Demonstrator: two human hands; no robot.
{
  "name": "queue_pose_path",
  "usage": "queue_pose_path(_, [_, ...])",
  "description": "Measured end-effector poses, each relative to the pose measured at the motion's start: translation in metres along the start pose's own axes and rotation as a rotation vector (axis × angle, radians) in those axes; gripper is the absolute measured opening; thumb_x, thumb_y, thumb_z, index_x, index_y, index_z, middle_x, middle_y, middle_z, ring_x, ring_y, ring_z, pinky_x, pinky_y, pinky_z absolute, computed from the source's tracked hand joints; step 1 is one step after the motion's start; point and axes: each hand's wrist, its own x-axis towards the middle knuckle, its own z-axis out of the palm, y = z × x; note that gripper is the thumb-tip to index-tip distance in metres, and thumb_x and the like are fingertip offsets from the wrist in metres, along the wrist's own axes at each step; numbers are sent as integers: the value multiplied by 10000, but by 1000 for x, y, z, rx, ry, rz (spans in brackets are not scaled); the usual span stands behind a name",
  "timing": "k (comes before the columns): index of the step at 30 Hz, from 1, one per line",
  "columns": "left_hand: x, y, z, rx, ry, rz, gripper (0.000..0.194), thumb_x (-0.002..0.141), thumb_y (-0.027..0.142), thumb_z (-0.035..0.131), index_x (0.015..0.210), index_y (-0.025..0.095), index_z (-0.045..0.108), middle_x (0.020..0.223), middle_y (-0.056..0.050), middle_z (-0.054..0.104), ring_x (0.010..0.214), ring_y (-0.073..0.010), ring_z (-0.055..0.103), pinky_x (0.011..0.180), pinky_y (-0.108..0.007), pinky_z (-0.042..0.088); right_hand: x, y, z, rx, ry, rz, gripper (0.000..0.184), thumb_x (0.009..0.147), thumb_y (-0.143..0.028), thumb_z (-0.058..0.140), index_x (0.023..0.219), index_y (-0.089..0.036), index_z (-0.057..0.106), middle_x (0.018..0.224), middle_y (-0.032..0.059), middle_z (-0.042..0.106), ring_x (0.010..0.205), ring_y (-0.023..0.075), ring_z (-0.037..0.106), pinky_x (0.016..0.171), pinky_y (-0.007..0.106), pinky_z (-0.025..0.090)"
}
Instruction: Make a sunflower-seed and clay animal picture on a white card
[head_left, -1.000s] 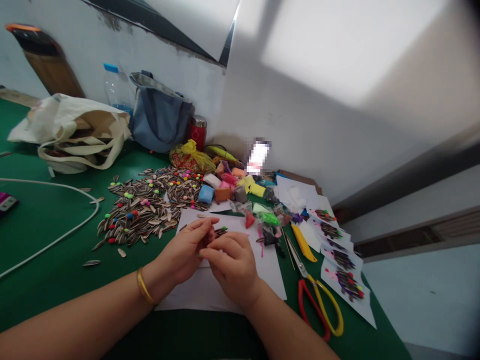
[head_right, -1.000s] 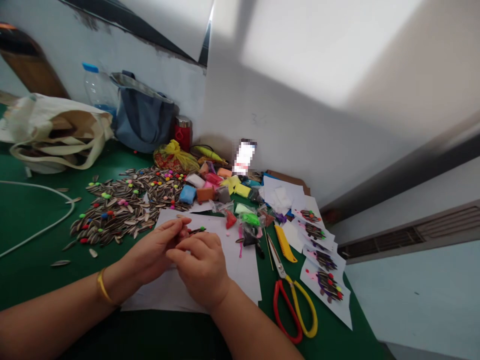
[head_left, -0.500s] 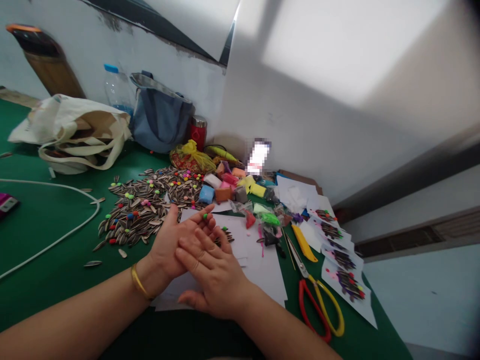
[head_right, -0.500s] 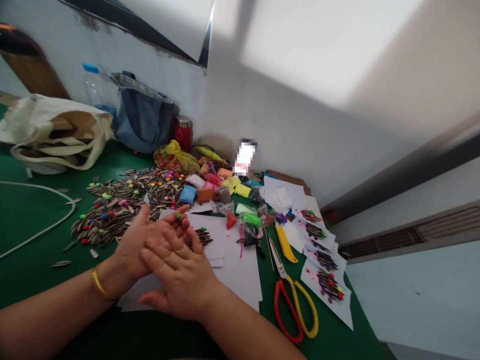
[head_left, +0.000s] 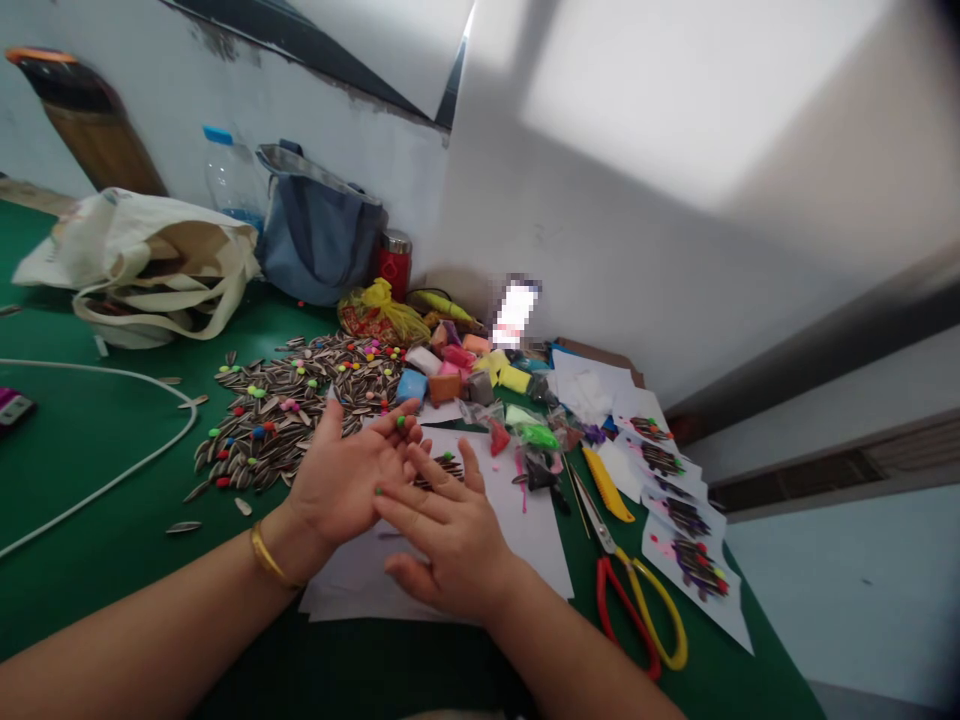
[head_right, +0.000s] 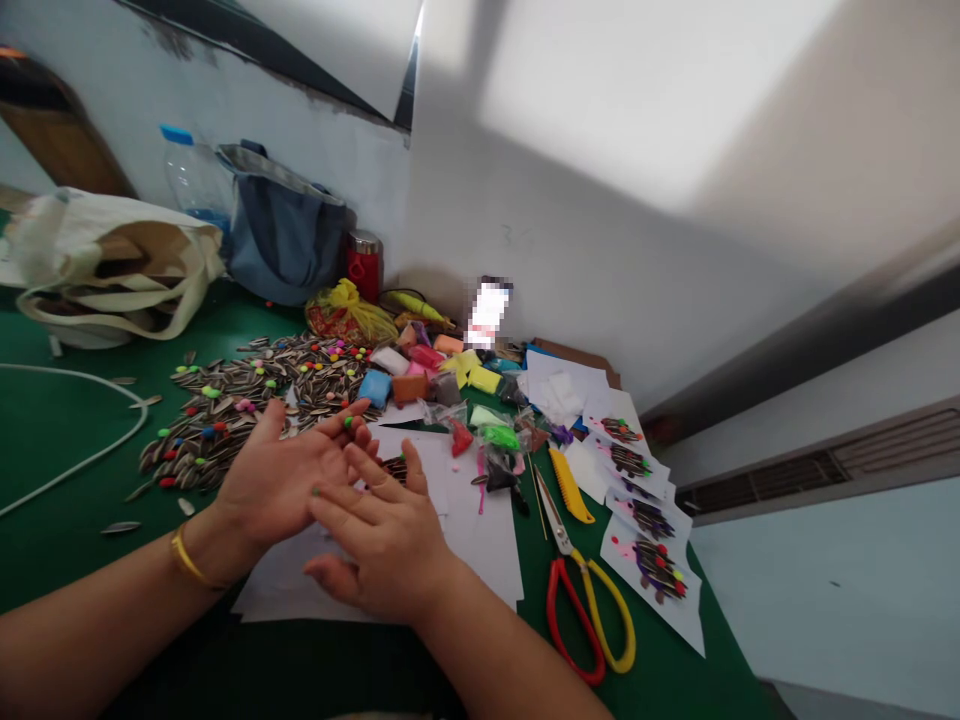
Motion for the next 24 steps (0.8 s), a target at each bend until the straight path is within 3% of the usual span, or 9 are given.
queue_pose_path(3, [-1, 2, 1, 11, -3, -17, 836, 882, 758, 269, 1285, 90, 570, 923, -155, 659, 880, -268, 670, 854, -442, 565, 0, 0, -1, 32, -56, -93, 526, 966, -569, 405, 1340, -238, 569, 1405, -10, 577, 1499, 227, 195, 1239, 506, -45])
queue_pose_path(6, [-1, 1, 2, 16, 3, -42, 824, 894, 744, 259, 1300, 94, 559, 930, -155, 663, 875, -269, 670, 839, -440, 565, -1, 1, 0, 5, -23, -6, 621, 942, -615, 445, 1402, -201, 507, 1451, 30, 529, 1501, 245, 185, 1235, 520, -48])
queue_pose_path(8, [-1, 1, 3, -5, 2, -25, 826, 892, 745, 269, 1314, 92, 547, 924, -151, 665, 873, -270, 668, 835, -441, 566, -1, 1, 1, 22, 4, 32, 566, 952, -574, 449, 1378, -211, 532, 1430, 16, 553, 1498, 251, 197, 1230, 538, -54])
queue_pose_path(11, [0, 1, 3, -23, 4, -13, 852, 879, 764, 265, 1314, 87, 547, 905, -147, 665, 860, -267, 664, 831, -444, 568, -2, 0, 1, 72, -32, -59, 505, 972, -540, 409, 1367, -254, 543, 1411, -26, 570, 1495, 229, 212, 1237, 524, -38])
queue_pose_path(13, [0, 2, 3, -10, 9, -28, 854, 882, 762, 257, 1315, 85, 547, 904, -151, 664, 858, -269, 664, 823, -446, 570, -1, 1, 0, 58, -64, -71, 575, 971, -582, 398, 1419, -233, 489, 1456, -6, 523, 1500, 226, 196, 1240, 503, -44])
queue_pose_path(16, [-1, 4, 4, -8, -1, -15, 832, 889, 747, 282, 1317, 85, 547, 938, -160, 664, 883, -276, 663, 834, -448, 567, 0, 2, -3, 25, -39, 31, 627, 968, -594, 407, 1446, -190, 448, 1484, 42, 489, 1504, 248, 173, 1226, 521, -81])
queue_pose_path(21, [-1, 3, 5, -40, 27, 35, 828, 884, 752, 293, 1298, 87, 561, 928, -153, 661, 888, -273, 663, 845, -448, 569, 0, 1, -3, 130, -61, -21, 589, 1000, -496, 348, 1474, -147, 383, 1343, 58, 630, 1503, 229, 180, 1227, 539, -45])
queue_pose_path(24, [-1, 0, 2, -15, 28, -24, 827, 896, 738, 274, 1305, 79, 561, 931, -162, 659, 903, -283, 667, 855, -459, 564, 0, 1, -1, 120, -102, 17, 674, 998, -519, 328, 1520, -95, 272, 1452, 106, 524, 1510, 233, 142, 1231, 531, 0])
